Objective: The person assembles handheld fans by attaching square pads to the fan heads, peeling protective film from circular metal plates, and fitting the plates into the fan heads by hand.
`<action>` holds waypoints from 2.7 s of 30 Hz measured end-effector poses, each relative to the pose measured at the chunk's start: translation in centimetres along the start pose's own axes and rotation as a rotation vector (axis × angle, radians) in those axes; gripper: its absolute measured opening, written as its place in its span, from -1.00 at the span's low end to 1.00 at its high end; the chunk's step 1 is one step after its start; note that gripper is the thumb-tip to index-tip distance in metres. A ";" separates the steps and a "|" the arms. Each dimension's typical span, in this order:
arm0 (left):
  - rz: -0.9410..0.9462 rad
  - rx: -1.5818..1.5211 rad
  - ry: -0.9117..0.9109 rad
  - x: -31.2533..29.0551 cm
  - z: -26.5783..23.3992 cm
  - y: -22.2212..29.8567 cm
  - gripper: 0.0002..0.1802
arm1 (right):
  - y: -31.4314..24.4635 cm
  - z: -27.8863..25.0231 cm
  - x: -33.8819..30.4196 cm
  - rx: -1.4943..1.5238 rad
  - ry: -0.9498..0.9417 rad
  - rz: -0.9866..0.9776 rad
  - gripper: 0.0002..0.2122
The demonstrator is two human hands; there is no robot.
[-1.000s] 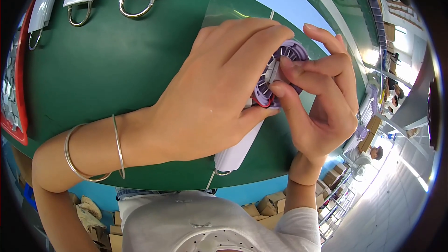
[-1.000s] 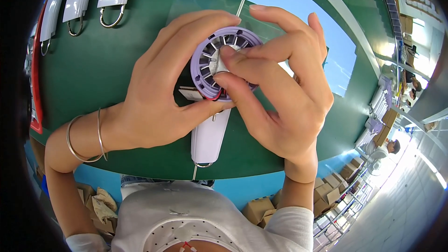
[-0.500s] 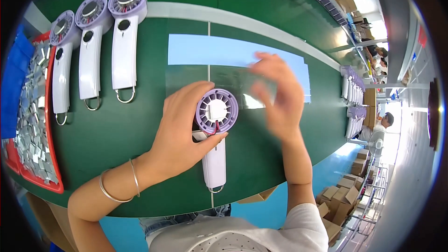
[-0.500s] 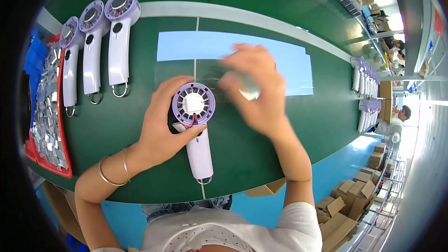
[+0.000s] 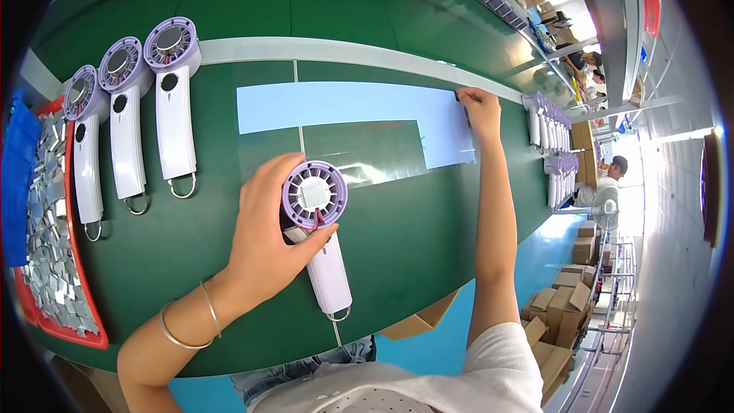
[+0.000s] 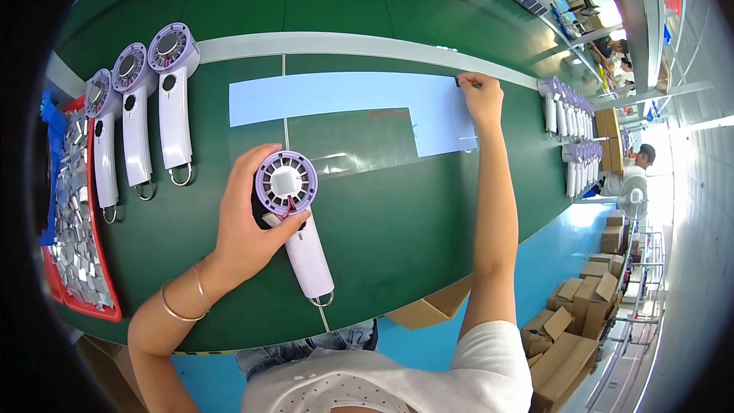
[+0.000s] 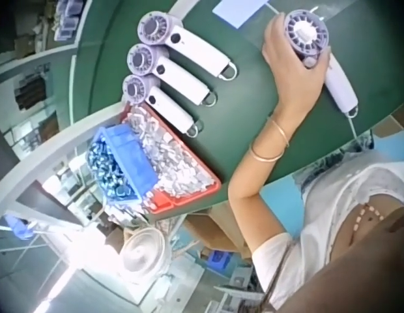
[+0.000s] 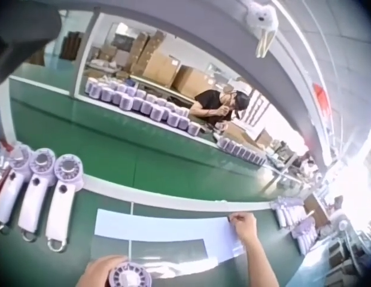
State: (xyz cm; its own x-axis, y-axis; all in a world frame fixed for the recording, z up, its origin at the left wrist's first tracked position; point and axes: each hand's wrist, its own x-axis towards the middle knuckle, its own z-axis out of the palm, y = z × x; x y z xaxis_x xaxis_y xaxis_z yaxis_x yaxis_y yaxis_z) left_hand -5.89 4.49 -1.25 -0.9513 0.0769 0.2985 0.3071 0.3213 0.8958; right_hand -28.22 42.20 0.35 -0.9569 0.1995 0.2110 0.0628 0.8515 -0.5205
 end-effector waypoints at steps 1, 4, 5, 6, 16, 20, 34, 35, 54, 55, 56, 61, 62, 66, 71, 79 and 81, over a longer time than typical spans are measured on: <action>-0.006 0.002 0.000 0.0 0.0 0.0 -0.14 | -0.1 0.0 -0.1 0.001 -0.006 0.001 -0.82; 0.009 0.028 0.015 0.1 0.0 0.1 -0.18 | -0.1 0.1 -0.1 -0.004 -0.009 -0.028 -0.83; 0.018 0.026 0.016 0.2 0.0 0.0 -0.17 | 0.1 -0.1 0.1 -0.004 -0.003 -0.033 -0.84; 0.026 0.024 0.017 0.3 0.0 0.1 -0.17 | 0.3 -0.2 0.2 -0.003 0.001 -0.038 -0.84; -0.015 -0.011 0.015 -0.1 0.1 0.1 -0.15 | 0.8 -0.3 1.8 0.055 -0.159 -0.009 -0.87; 0.007 0.003 0.025 -0.1 0.2 0.0 -0.15 | 1.1 -0.6 2.6 0.078 -0.283 -0.005 -0.89; 0.024 0.063 0.020 0.0 -0.3 0.2 -0.15 | 0.2 1.3 -1.1 -0.084 0.041 -0.357 -0.83; 0.008 0.076 0.017 0.0 -0.3 0.1 -0.16 | -0.2 1.4 -1.5 -0.009 0.035 -0.331 -0.81; 0.033 0.099 0.020 0.0 -0.1 0.1 -0.13 | -10.8 -0.7 -10.0 0.930 -0.439 -0.083 -0.74; 0.041 0.090 0.030 -0.1 -0.2 0.2 -0.12 | -12.6 -0.4 -11.5 0.944 -0.524 -0.108 -0.73; 0.047 0.076 0.033 -0.1 0.0 0.1 -0.11 | -14.1 -0.4 -13.0 0.947 -0.534 -0.098 -0.73; 0.051 0.061 0.050 -0.2 0.2 -0.1 -0.09 | -18.2 0.8 -17.6 0.889 -0.750 -0.213 -0.69; 0.051 0.039 0.059 -0.2 0.2 -0.1 -0.13 | -18.5 0.9 -18.1 0.888 -0.758 -0.210 -0.69; 0.071 0.024 0.078 -0.2 0.2 -0.1 -0.17 | -19.8 0.7 -19.3 0.798 -0.758 -0.210 -0.70; 0.072 0.033 0.079 -0.1 0.3 0.1 -0.18 | -19.6 1.4 -19.7 0.682 -0.672 -0.317 -0.72; 0.049 0.058 0.066 -0.2 0.3 -0.2 -0.12 | -19.5 1.7 -19.7 0.684 -0.611 -0.345 -0.72; 0.058 0.057 0.076 -0.2 0.3 -0.2 -0.13 | -19.6 1.6 -19.8 0.690 -0.615 -0.329 -0.72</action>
State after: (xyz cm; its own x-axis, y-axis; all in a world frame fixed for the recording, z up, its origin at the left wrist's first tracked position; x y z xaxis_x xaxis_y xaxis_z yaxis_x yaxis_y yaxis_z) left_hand -5.74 4.72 -1.56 -0.9266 0.0255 0.3752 0.3572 0.3718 0.8569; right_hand -10.99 20.76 5.06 -0.8897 -0.4516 0.0662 -0.2259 0.3095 -0.9237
